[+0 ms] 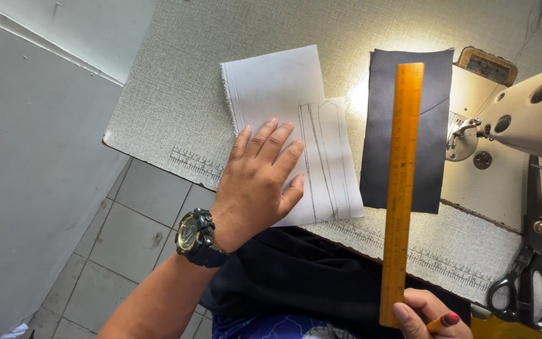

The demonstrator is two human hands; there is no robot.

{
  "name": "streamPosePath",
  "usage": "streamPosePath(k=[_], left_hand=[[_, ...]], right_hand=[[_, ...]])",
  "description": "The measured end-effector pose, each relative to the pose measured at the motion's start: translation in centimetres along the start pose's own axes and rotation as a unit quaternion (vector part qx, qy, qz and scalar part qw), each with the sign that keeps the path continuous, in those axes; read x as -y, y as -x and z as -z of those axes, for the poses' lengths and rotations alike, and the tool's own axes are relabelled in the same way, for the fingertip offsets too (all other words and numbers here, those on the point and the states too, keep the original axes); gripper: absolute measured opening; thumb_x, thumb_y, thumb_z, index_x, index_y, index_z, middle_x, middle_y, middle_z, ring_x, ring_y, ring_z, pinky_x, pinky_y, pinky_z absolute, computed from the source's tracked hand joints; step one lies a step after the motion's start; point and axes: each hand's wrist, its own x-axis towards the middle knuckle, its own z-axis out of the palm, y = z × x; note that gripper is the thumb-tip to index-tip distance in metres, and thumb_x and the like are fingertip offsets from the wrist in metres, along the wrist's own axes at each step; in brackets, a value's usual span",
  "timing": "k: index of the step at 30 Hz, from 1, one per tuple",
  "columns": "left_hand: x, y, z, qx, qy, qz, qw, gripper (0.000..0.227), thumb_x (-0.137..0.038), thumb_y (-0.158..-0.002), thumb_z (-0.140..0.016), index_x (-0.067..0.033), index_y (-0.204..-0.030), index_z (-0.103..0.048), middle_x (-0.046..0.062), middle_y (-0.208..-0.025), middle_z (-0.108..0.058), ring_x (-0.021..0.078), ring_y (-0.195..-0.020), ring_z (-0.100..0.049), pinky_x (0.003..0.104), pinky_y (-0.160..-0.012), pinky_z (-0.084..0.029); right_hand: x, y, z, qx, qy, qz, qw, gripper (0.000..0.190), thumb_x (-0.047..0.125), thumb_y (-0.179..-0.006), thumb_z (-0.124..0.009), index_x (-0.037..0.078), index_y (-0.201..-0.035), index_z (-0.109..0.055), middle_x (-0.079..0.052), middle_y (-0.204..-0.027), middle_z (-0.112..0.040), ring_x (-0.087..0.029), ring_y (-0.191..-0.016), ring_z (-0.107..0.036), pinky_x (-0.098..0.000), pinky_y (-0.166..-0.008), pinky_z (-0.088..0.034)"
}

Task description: Marking measurements on paper with a ruler and pencil, then cutting out the pattern pieces using scissors at a sewing workstation.

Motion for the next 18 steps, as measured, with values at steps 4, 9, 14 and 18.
streamPosePath(k=[4, 9, 14, 18], left_hand=[[-0.4, -0.8, -0.3, -0.026, -0.015, 0.002, 1.0, 0.035, -0.033, -0.089, -0.077, -0.0073, -0.11, -0.067, 0.017, -0.134, -0.062, 0.0369, -0.131, -0.056, 0.057, -0.111, -0.044], [-0.7, -1.2, -2.2, -0.053, 0.011, 0.009, 0.998, 0.031, -0.027, -0.088, -0.079, -0.0032, -0.095, -0.06, 0.022, -0.133, -0.064, 0.0402, -0.132, -0.058, 0.056, -0.112, -0.045], [-0.9, -0.9, -1.5, -0.027, 0.054, 0.036, 0.998, 0.037, -0.023, -0.093, -0.056, -0.0104, -0.128, -0.053, 0.023, -0.139, -0.054, 0.0448, -0.136, -0.051, 0.064, -0.116, -0.037], [-0.6, -0.8, -1.3, -0.007, 0.041, 0.024, 0.999, 0.048, -0.034, -0.09, -0.069, -0.0072, -0.129, -0.058, 0.022, -0.149, -0.048, 0.0417, -0.142, -0.046, 0.061, -0.119, -0.035]], right_hand=[[-1.9, -0.8, -0.9, 0.028, -0.034, 0.038, 0.998, 0.013, 0.017, -0.082, -0.078, 0.007, -0.082, -0.086, -0.001, -0.071, -0.077, -0.011, -0.059, -0.063, -0.0219, -0.059, -0.045], [-6.8, -2.2, -3.1, 0.176, -0.036, -0.03, 0.983, 0.015, 0.018, -0.079, -0.083, 0.007, -0.085, -0.092, -0.001, -0.079, -0.083, -0.011, -0.07, -0.071, -0.0239, -0.071, -0.051], [-4.1, -1.5, -4.7, 0.247, -0.008, 0.051, 0.968, 0.02, 0.034, -0.083, -0.077, 0.017, -0.085, -0.088, 0.006, -0.073, -0.081, -0.008, -0.061, -0.073, -0.0239, -0.061, -0.057], [-2.6, -1.6, -4.4, 0.25, -0.037, 0.07, 0.965, 0.018, 0.03, -0.085, -0.075, 0.015, -0.085, -0.086, 0.004, -0.072, -0.081, -0.008, -0.061, -0.075, -0.0244, -0.062, -0.058]])
